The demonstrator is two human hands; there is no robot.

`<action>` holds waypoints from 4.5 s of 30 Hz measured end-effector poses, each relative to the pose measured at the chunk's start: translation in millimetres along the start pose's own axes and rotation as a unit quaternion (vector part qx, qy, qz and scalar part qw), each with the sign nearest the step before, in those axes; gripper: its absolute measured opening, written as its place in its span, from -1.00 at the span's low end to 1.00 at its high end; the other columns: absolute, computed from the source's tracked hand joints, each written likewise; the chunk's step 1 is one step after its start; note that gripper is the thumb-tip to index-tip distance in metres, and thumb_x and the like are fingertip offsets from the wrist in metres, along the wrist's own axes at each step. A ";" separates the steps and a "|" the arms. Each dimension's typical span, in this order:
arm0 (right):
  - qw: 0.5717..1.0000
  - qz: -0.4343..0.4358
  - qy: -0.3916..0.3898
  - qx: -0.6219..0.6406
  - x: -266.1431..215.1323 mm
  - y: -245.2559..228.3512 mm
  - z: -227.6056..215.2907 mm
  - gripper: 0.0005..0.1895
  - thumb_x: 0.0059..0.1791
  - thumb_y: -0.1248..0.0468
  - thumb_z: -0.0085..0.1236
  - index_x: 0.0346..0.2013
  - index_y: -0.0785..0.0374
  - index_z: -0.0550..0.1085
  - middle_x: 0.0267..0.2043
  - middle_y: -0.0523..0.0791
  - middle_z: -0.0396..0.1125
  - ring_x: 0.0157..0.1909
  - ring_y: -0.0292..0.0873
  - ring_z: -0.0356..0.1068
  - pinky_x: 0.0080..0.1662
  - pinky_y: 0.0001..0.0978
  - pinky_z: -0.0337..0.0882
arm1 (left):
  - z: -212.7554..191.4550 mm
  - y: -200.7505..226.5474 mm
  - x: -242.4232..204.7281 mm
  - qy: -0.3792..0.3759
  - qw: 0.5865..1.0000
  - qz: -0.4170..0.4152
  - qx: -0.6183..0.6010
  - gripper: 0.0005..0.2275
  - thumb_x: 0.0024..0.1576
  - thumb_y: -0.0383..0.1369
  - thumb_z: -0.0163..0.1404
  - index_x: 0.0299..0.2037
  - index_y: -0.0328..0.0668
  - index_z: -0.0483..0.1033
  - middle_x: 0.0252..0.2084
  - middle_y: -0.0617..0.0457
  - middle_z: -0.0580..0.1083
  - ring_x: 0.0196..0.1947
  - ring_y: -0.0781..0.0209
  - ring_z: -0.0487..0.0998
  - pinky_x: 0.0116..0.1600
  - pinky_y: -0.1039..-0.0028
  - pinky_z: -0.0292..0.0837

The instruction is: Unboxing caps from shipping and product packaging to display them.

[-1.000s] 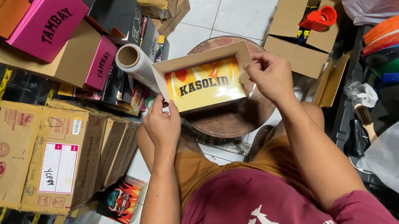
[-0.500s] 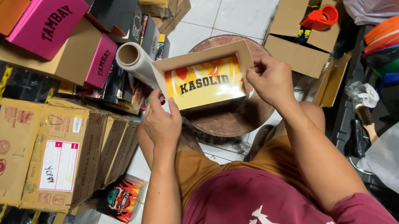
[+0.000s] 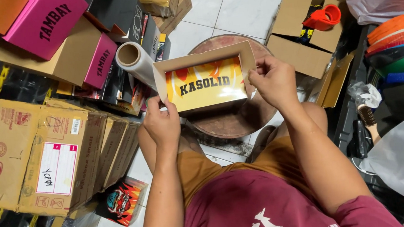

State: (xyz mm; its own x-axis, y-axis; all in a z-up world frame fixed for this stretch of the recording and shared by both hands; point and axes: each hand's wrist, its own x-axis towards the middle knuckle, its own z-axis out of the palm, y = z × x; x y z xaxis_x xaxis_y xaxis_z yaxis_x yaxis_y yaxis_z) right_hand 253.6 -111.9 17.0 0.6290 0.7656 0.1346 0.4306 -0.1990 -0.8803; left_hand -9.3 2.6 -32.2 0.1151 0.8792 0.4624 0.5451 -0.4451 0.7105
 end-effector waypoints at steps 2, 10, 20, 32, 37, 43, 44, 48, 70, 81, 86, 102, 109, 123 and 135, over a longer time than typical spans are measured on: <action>1.000 -0.002 -0.005 0.011 -1.1 -0.3 1.3 -0.79 -0.07 0.34 0.27 -0.18 0.40 0.58 -0.40 -0.12 0.50 -0.38 -0.39 0.44 -0.29 -0.53 0.43 | 2.7 1.2 -0.7 0.010 0.999 -0.004 -0.036 -0.88 0.19 -0.42 0.12 -0.19 -0.31 0.49 -0.38 -0.12 0.55 -0.48 0.04 0.60 -0.34 0.33 0.47; 0.999 0.032 -0.001 0.018 -0.5 4.8 0.9 -0.77 -0.07 0.32 0.28 -0.17 0.38 0.58 -0.38 -0.17 0.51 -0.37 -0.42 0.44 -0.28 -0.55 0.43 | 6.1 1.6 0.3 0.023 0.999 -0.020 -0.019 -0.86 0.19 -0.38 0.16 -0.22 -0.29 0.50 -0.37 -0.09 0.56 -0.47 0.03 0.60 -0.32 0.32 0.48; 0.999 0.030 -0.008 -0.003 -3.3 2.2 4.7 -0.74 -0.11 0.34 0.34 -0.16 0.39 0.57 -0.40 -0.16 0.47 -0.40 -0.39 0.40 -0.30 -0.53 0.42 | 3.1 -0.1 5.2 0.024 0.999 0.019 0.022 -0.83 0.16 -0.36 0.18 -0.19 -0.26 0.50 -0.29 -0.07 0.57 -0.28 -0.06 0.60 -0.20 0.24 0.47; 0.996 0.081 0.013 0.019 0.5 11.3 5.6 -0.79 -0.10 0.39 0.24 -0.18 0.40 0.57 -0.39 -0.15 0.49 -0.40 -0.41 0.41 -0.30 -0.57 0.41 | 2.6 -0.2 6.0 0.019 1.000 0.011 0.022 -0.83 0.14 -0.36 0.19 -0.20 -0.26 0.51 -0.28 -0.07 0.56 -0.27 -0.04 0.60 -0.19 0.23 0.46; 0.994 0.099 0.013 0.044 2.9 14.5 3.4 -0.78 -0.11 0.37 0.20 -0.19 0.40 0.57 -0.39 -0.18 0.48 -0.42 -0.42 0.40 -0.32 -0.54 0.41 | 3.1 -1.3 5.2 0.022 0.999 0.016 0.024 -0.83 0.14 -0.36 0.19 -0.20 -0.26 0.51 -0.29 -0.07 0.56 -0.27 -0.05 0.60 -0.17 0.22 0.46; 0.998 0.013 0.029 -0.055 -8.0 0.1 13.3 -0.81 -0.11 0.32 0.33 -0.28 0.39 0.56 -0.44 -0.12 0.47 -0.43 -0.34 0.42 -0.30 -0.49 0.43 | 6.0 -4.9 3.3 0.025 0.999 0.030 0.035 -0.84 0.14 -0.37 0.19 -0.21 -0.27 0.50 -0.30 -0.09 0.56 -0.26 -0.09 0.59 -0.17 0.19 0.45; 0.997 0.012 0.027 -0.074 -11.4 -4.7 15.1 -0.81 -0.11 0.33 0.32 -0.28 0.39 0.55 -0.45 -0.09 0.46 -0.44 -0.29 0.44 -0.29 -0.45 0.45 | 6.3 -5.8 3.1 0.026 0.998 0.035 0.038 -0.84 0.15 -0.37 0.19 -0.21 -0.27 0.49 -0.30 -0.09 0.56 -0.26 -0.10 0.59 -0.16 0.18 0.45; 0.988 -0.034 0.033 -0.145 -17.7 -20.4 19.9 -0.75 -0.13 0.34 0.31 -0.21 0.39 0.54 -0.42 0.05 0.46 -0.42 -0.02 0.49 -0.26 -0.25 0.48 | 8.7 -3.8 2.7 0.026 0.999 0.024 0.030 -0.83 0.14 -0.37 0.19 -0.21 -0.28 0.49 -0.31 -0.09 0.56 -0.26 -0.10 0.59 -0.16 0.18 0.45; 0.992 0.048 0.036 -0.110 -20.8 -1.0 19.4 -0.79 -0.11 0.24 0.36 -0.33 0.33 0.56 -0.43 -0.02 0.47 -0.40 -0.09 0.50 -0.23 -0.29 0.45 | -11.8 3.5 11.9 -0.092 0.988 -0.098 -0.072 -0.75 0.05 -0.37 0.19 -0.15 -0.31 0.48 0.22 -0.04 0.55 -0.31 0.08 0.60 -0.24 0.38 0.48; 0.977 -0.195 -0.064 0.053 -16.1 20.7 12.2 -0.49 -0.03 0.36 0.11 0.23 0.36 0.36 0.34 0.15 0.17 0.29 0.03 0.26 0.10 -0.20 0.40 | -26.1 -15.3 49.9 -0.282 0.942 0.133 -0.126 -0.35 -0.18 -0.33 0.43 0.19 -0.18 0.52 0.31 -0.12 0.38 0.30 -0.02 0.46 0.34 0.25 0.40; 0.997 -0.001 -0.069 0.025 -22.1 68.0 38.1 -0.55 0.06 0.21 0.24 0.21 0.24 0.40 0.39 0.02 0.32 0.16 -0.13 0.46 0.12 -0.33 0.46 | -1.3 -50.4 22.2 -0.231 0.947 0.045 -0.219 -0.62 0.00 -0.32 0.33 0.03 -0.16 0.62 0.47 -0.21 0.24 0.37 -0.07 0.37 0.24 0.29 0.44; 0.872 0.164 -0.056 0.458 -18.9 54.5 28.1 -0.72 0.21 0.18 0.16 -0.04 0.26 0.26 -0.16 -0.09 0.26 -0.15 -0.19 0.27 -0.07 -0.23 0.39 | -36.3 2.5 46.8 -0.321 0.919 -0.068 -0.219 -0.41 0.09 -0.24 0.11 0.32 -0.20 0.20 0.15 -0.16 0.53 0.11 0.14 0.60 -0.01 0.27 0.57; 0.812 -0.122 -0.066 0.567 -40.6 2.6 46.3 -0.54 -0.09 0.28 0.20 0.06 0.22 0.27 0.20 -0.08 0.30 0.28 -0.15 0.33 0.44 -0.18 0.30 | -54.0 -15.5 40.5 -0.223 0.802 -0.015 -0.554 -0.31 0.15 -0.27 0.19 0.44 -0.23 0.10 0.36 -0.11 0.17 0.39 0.13 0.16 0.56 0.27 0.00; 0.782 -0.180 -0.385 0.455 -80.8 -131.5 169.8 -0.30 -0.05 0.05 0.34 0.30 0.19 0.30 0.51 -0.07 0.07 0.57 -0.14 0.04 0.52 -0.20 0.06 | -310.1 -83.9 -22.5 0.088 0.854 -0.059 -0.509 -0.24 0.17 -0.32 0.02 0.59 -0.15 -0.10 0.52 -0.04 0.13 0.50 0.05 0.15 0.58 0.19 0.03; 0.831 -0.065 -0.487 0.261 -110.7 -43.2 230.2 -0.66 -0.02 0.45 0.20 0.05 0.37 0.45 0.22 -0.04 0.36 0.24 -0.19 0.34 0.27 -0.31 0.33 | -534.0 -293.9 -248.7 0.321 0.835 -0.199 -0.399 -0.38 0.09 -0.27 -0.03 0.44 0.00 0.22 0.43 0.13 0.33 0.47 0.12 0.33 0.56 0.21 0.22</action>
State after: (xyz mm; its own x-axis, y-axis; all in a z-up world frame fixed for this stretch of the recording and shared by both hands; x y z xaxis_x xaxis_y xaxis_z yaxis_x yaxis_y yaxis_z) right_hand 16.4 -47.3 -64.5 -0.3324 0.9425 0.0357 -0.0463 0.0215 -0.9987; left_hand -641.6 -176.1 -72.8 -0.5518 0.8265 0.1115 -0.3234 -0.3353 0.8849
